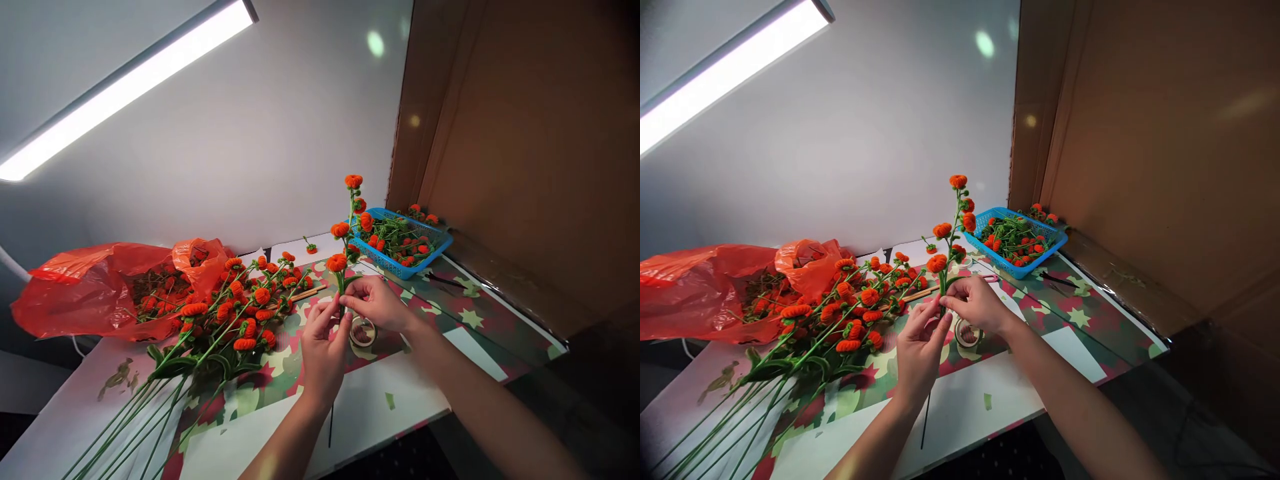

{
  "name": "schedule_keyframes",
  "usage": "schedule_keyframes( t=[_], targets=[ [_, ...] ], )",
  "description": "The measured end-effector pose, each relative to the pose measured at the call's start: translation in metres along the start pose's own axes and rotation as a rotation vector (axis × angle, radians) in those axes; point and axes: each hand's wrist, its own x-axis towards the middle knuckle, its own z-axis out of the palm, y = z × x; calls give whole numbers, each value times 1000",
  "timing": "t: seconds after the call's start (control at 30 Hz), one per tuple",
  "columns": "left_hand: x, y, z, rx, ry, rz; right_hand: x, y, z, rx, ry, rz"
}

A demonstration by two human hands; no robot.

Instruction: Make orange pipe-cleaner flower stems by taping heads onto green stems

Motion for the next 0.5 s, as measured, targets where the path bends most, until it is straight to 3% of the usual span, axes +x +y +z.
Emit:
schedule_keyframes(
  t=[0.1,0.23,0.5],
  targets=[
    [1,-1,1,-30,-7,-27,-1,-2,2,-22,17,10],
    [5,0,-1,21,9,39,-2,-5,11,-2,66,9],
    [5,6,-6,-63,80,81,-6,-2,19,383,11,114]
  ],
)
